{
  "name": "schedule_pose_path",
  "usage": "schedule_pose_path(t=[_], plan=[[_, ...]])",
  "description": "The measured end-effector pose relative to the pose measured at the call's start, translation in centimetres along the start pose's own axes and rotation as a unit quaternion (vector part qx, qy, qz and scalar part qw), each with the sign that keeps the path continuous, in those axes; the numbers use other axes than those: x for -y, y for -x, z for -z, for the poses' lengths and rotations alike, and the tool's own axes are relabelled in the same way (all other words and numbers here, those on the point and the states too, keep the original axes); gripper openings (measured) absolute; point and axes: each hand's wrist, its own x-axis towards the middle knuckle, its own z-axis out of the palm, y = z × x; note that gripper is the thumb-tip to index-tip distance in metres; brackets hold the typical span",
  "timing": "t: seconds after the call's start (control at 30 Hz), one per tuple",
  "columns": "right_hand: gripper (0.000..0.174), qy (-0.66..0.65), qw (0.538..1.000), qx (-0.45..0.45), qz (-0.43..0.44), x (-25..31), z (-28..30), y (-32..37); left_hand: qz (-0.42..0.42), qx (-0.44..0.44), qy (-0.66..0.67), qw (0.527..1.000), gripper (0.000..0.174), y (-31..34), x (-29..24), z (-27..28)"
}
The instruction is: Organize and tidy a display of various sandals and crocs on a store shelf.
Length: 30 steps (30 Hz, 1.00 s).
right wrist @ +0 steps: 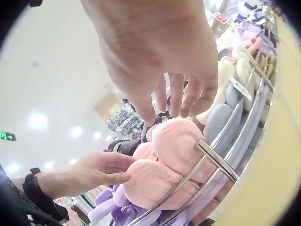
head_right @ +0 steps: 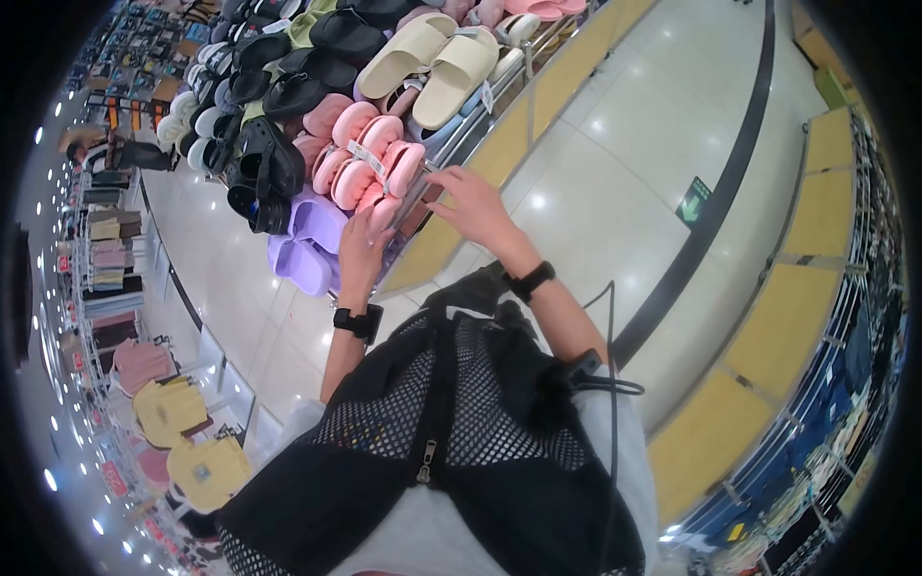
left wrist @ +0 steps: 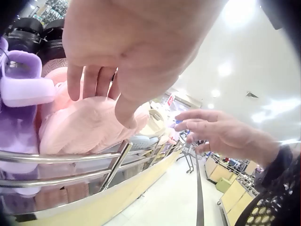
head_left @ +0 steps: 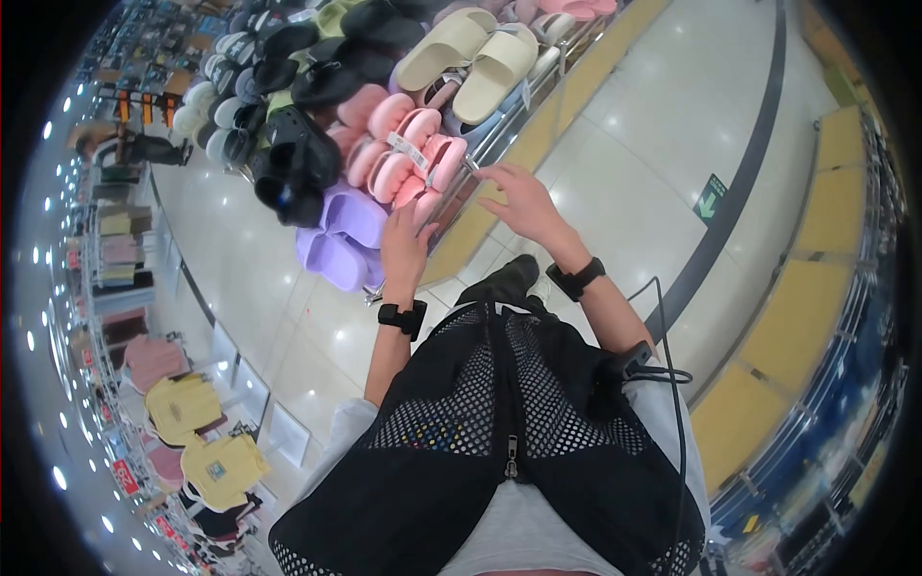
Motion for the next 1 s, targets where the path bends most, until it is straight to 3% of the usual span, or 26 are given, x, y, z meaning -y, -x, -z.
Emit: schedule_pose_path(t=[0.13, 0.23, 0.3, 0.47, 0.57, 0.77, 1.0], plan=[[0.047, 0.051, 0.995, -0.003, 0.081, 0.5, -0.8, -4.3, 0.051, -0.032, -0.001, 0.998, 0.049, -0.5, 0.6, -1.6], [0.049, 0.105, 0.986, 0.097, 0.081, -0.2, -0.4, -7.5, 0.120, -0.037, 0.015, 0.992, 0.039, -0.5, 1.5, -2.9], [0.041, 0.111, 0.970, 0.117, 0.183, -2.0, -1.2, -9.3, 0.116, -0.091, 0.052, 0.988, 0.029, 0.3, 1.3, -3.2], [0.028, 0.097, 0.947, 0.201, 0.231, -3.4, -2.0, -12.1, 0.167, -0.116, 0.069, 0.977, 0.026, 0.6, 0.8, -3.9], [0.023, 0.104, 0.936, 0.219, 0.256, -3.9, -1.9, -13.3, 0.152, -0.166, 0.066, 0.972, 0.027, 1.0, 1.3, -5.1], [0.022, 0.104, 0.920, 0.258, 0.276, -3.3, -1.5, -14.3, 0.201, -0.083, 0.076, 0.973, 0.026, 0.0, 0.2, -2.8], [0.037, -0.018, 0.914, 0.350, 0.206, -3.8, 0.4, -16.6, 0.238, -0.024, 0.123, 0.963, 0.030, -1.0, -0.4, -1.2]])
